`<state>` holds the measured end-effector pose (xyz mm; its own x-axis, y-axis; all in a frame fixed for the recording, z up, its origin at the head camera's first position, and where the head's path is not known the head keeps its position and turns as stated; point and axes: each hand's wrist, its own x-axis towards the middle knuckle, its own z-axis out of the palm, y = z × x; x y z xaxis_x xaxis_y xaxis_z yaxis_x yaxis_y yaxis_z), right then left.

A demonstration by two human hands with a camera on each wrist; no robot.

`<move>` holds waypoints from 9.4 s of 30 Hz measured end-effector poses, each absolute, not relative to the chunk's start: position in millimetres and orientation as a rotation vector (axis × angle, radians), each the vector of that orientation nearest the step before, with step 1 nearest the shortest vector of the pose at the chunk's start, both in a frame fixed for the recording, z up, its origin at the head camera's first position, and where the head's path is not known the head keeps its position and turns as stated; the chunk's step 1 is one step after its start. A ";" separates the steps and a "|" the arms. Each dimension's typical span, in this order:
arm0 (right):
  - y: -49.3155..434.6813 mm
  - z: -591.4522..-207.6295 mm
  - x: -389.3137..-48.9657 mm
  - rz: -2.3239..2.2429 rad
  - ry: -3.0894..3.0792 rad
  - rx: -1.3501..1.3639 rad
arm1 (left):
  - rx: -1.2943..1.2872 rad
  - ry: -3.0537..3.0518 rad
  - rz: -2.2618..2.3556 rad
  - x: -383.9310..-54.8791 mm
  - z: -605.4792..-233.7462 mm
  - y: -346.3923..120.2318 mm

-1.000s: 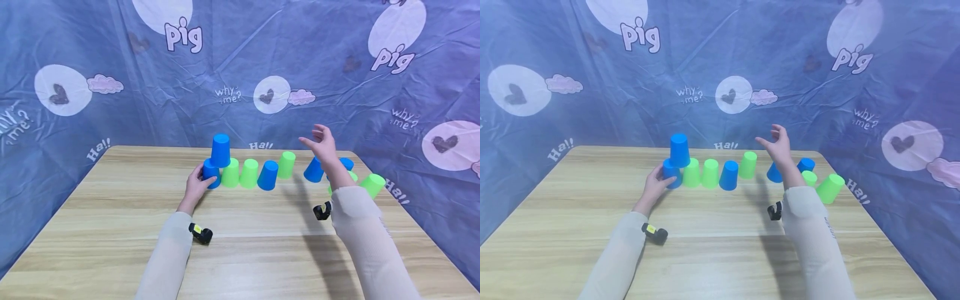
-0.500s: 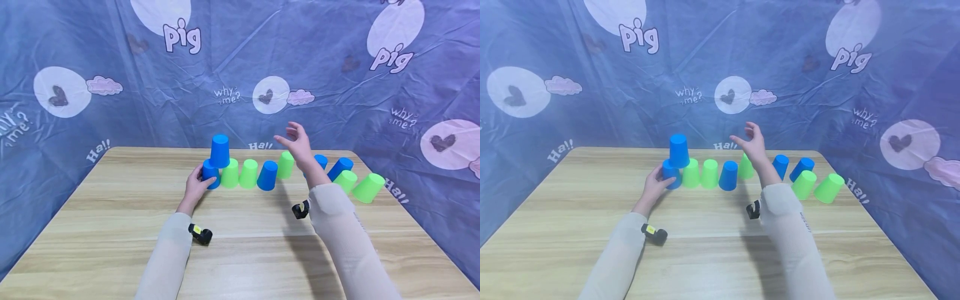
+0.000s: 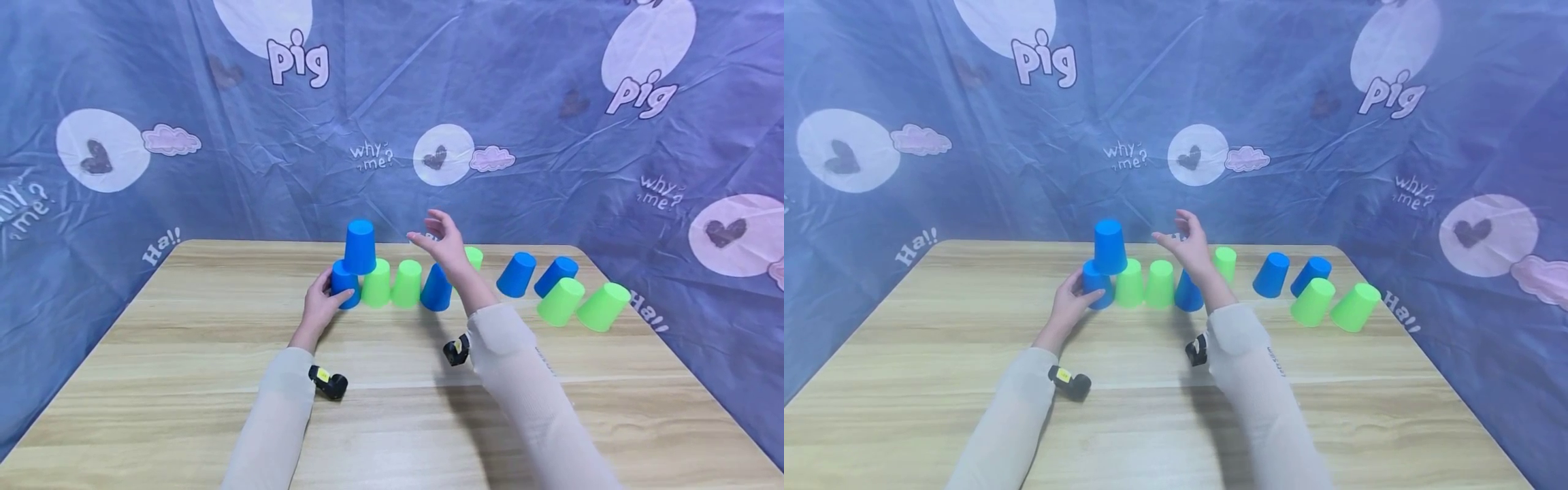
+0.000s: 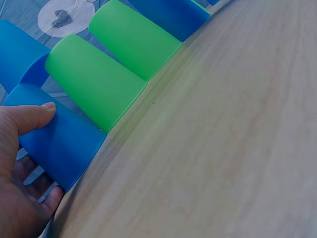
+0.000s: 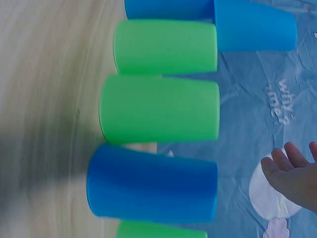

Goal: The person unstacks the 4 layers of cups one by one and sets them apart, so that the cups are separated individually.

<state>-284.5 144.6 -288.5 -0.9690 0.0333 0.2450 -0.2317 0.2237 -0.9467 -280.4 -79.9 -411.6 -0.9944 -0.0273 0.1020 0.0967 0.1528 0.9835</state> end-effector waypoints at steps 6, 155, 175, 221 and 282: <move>127.0 -295.6 -285.9 1.858 -2.300 0.211 | -0.079 -2.312 -1.985 -281.1 -410.3 -80.0; 305.6 -346.8 -220.5 1.560 -2.450 -0.277 | -0.033 -2.321 -1.980 -280.9 -410.4 -79.4; 321.0 -370.1 -225.8 1.462 -2.569 -0.283 | -0.048 -2.315 -1.976 -281.5 -412.5 -80.5; 316.0 -332.7 -223.0 1.546 -2.508 -0.221 | -0.066 -2.298 -1.987 -280.3 -410.4 -80.8; 206.2 -342.7 -270.7 1.694 -2.697 0.011 | -0.081 -2.305 -1.968 -283.6 -414.8 -80.4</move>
<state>-270.7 206.2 -342.7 -0.9991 -0.0285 -0.0327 0.0170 0.4345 -0.9005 -283.6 -80.4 -414.8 -0.9926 -0.0301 0.1176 0.1114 0.1585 0.9811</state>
